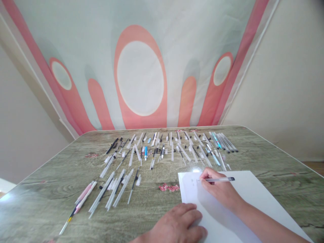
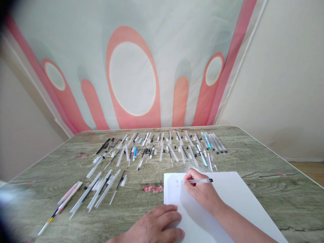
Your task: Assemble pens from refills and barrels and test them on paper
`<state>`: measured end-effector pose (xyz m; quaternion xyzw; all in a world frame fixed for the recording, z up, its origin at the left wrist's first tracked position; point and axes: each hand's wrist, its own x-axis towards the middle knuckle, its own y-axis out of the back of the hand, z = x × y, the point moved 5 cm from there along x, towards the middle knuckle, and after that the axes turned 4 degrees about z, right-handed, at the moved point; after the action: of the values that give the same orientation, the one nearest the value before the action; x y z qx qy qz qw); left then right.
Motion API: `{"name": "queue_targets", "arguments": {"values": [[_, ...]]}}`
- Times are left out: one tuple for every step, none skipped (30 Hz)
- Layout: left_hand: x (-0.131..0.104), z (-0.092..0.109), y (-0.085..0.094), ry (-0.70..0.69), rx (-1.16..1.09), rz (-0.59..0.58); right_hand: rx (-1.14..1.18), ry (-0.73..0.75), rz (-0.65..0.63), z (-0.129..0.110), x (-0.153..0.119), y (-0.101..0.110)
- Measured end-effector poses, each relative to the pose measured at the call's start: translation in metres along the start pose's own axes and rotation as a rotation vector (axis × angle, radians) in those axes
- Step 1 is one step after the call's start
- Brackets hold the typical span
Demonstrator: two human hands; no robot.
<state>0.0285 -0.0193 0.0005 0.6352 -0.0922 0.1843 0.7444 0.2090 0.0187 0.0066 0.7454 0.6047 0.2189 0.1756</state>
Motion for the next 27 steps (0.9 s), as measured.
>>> {"name": "queue_targets", "arguments": {"values": [[-0.0003,0.0004,0.0002,-0.001,0.000,0.002,0.003,0.001,0.003,0.0004,0.0001,0.0001],[-0.0004,0.0006,0.0005,0.002,0.001,0.004,0.008,0.001,0.005,0.0009,0.0001,0.0001],[-0.0004,0.0008,0.0010,0.003,0.001,0.005,0.011,0.000,0.009,0.0014,0.0002,0.0003],[-0.0002,0.0008,0.0015,0.004,-0.001,0.004,0.015,-0.001,0.012,0.0018,0.0002,0.0004],[0.0001,0.0007,0.0022,0.006,-0.003,0.003,0.016,-0.001,0.014,0.0021,0.0002,0.0006],[0.0005,0.0004,0.0028,0.009,-0.006,0.002,0.014,0.001,0.016,0.0023,0.0002,0.0007],[0.0008,0.0003,0.0032,0.012,-0.009,0.000,0.009,0.003,0.015,0.0023,0.0002,0.0007],[0.0011,0.0002,0.0036,0.012,-0.011,-0.002,0.002,0.006,0.013,0.0022,0.0001,0.0006],[0.0013,0.0002,0.0038,0.014,-0.013,-0.004,-0.006,0.008,0.011,0.0020,0.0001,0.0006],[0.0014,0.0002,0.0040,0.017,-0.014,-0.004,-0.011,0.009,0.009,0.0018,0.0000,0.0004],[0.0015,0.0004,0.0040,0.017,-0.014,-0.004,-0.014,0.008,0.009,0.0017,-0.0001,0.0004],[0.0015,0.0008,0.0041,0.017,-0.014,-0.002,-0.013,0.005,0.009,0.0016,-0.0001,0.0003],[0.0015,0.0012,0.0042,0.018,-0.012,0.000,-0.010,0.002,0.009,0.0016,-0.0002,0.0003],[0.0015,0.0013,0.0041,0.022,-0.009,-0.001,-0.007,-0.001,0.011,0.0017,-0.0003,0.0003],[0.0014,0.0015,0.0039,0.026,-0.006,-0.005,-0.005,-0.006,0.014,0.0020,-0.0004,0.0004],[0.0014,0.0015,0.0038,0.031,-0.004,-0.009,-0.006,-0.013,0.015,0.0025,-0.0005,0.0004],[0.0014,0.0015,0.0038,0.035,-0.003,-0.012,-0.008,-0.022,0.016,0.0032,-0.0006,0.0004],[0.0014,0.0015,0.0039,0.038,-0.005,-0.014,-0.011,-0.029,0.018,0.0040,-0.0006,0.0004],[0.0015,0.0014,0.0041,0.039,-0.008,-0.016,-0.013,-0.035,0.020,0.0048,-0.0006,0.0004],[0.0015,0.0014,0.0044,0.038,-0.010,-0.015,-0.012,-0.039,0.021,0.0056,-0.0005,0.0002],[0.0015,0.0014,0.0049,0.037,-0.012,-0.012,-0.010,-0.041,0.021,0.0062,-0.0003,0.0000],[0.0015,0.0014,0.0055,0.038,-0.013,-0.012,-0.007,-0.042,0.024,0.0068,-0.0001,-0.0002],[0.0016,0.0014,0.0061,0.038,-0.013,-0.013,-0.003,-0.043,0.027,0.0072,0.0001,-0.0003],[0.0018,0.0016,0.0067,0.037,-0.013,-0.016,-0.001,-0.047,0.028,0.0077,0.0003,-0.0005],[0.0020,0.0020,0.0072,0.036,-0.014,-0.022,-0.001,-0.052,0.029,0.0080,0.0003,-0.0006],[0.0022,0.0023,0.0076,0.037,-0.016,-0.030,-0.002,-0.056,0.030,0.0080,0.0003,-0.0005],[0.0024,0.0028,0.0079,0.038,-0.017,-0.037,-0.003,-0.058,0.028,0.0078,0.0001,-0.0005]]}}
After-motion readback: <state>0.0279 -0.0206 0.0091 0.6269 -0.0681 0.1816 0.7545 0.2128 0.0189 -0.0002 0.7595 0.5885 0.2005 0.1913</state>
